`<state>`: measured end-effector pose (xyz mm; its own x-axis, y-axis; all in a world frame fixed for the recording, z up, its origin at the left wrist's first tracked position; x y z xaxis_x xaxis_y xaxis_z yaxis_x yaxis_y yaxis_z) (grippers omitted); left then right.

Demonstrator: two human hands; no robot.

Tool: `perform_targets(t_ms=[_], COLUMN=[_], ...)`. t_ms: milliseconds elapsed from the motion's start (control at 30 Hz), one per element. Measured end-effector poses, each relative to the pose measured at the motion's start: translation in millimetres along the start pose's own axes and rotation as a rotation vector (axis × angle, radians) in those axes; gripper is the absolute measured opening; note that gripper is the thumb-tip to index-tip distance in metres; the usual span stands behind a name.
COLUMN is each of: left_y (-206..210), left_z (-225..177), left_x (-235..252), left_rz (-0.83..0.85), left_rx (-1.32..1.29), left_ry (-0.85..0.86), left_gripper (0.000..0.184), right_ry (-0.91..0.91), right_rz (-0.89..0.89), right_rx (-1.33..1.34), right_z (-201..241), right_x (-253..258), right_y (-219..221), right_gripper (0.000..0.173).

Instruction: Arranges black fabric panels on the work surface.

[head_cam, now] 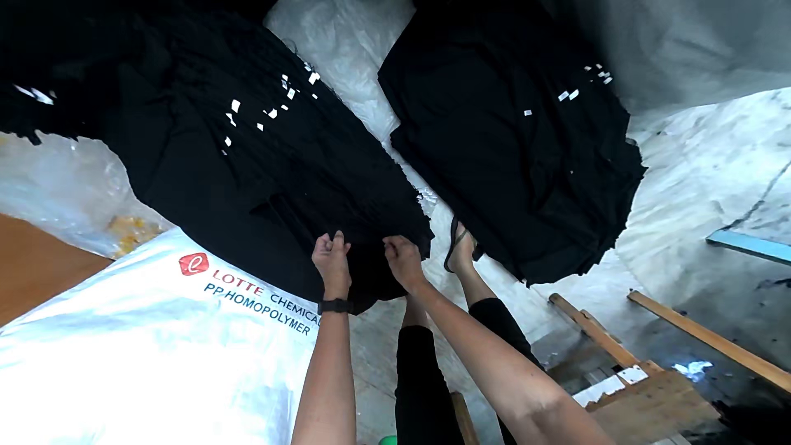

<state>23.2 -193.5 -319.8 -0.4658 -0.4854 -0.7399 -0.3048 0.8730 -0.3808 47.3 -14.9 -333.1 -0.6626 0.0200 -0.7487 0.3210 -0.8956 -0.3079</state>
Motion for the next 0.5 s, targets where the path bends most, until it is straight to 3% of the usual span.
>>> perform_targets(t_ms=[200, 333, 400, 500], left_y=[-37, -54, -55, -57], left_z=[-3, 2, 4, 2], left_x=[-15, -20, -22, -21], left_rz=[-0.124, -0.202, -0.191, -0.175], left_rx=[0.087, 0.117, 0.114, 0.152], left_ry=[0.147, 0.178, 0.185, 0.203], left_gripper=[0.010, 0.010, 0.010, 0.011], right_ry=[-0.207, -0.157, -0.219, -0.221], right_rz=[-0.158, -0.039, -0.029, -0.036], right_rx=[-0.072, -0.346, -0.474, -0.342], right_z=[17, 22, 22, 21], right_x=[21, 34, 35, 34], right_y=[-7, 2, 6, -2], right_gripper=[0.022, 0.027, 0.021, 0.019])
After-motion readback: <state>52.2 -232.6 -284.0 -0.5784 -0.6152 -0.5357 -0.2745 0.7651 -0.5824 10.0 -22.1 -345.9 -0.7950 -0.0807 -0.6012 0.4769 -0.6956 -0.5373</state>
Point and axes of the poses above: each hand's wrist, its own x-axis towards the middle knuckle, its own y-axis out of the palm, z = x × y, the point moved 8 cm from there along x, towards the middle knuckle, and after that the axes turned 2 degrees about -y, right-handed, at the moved point
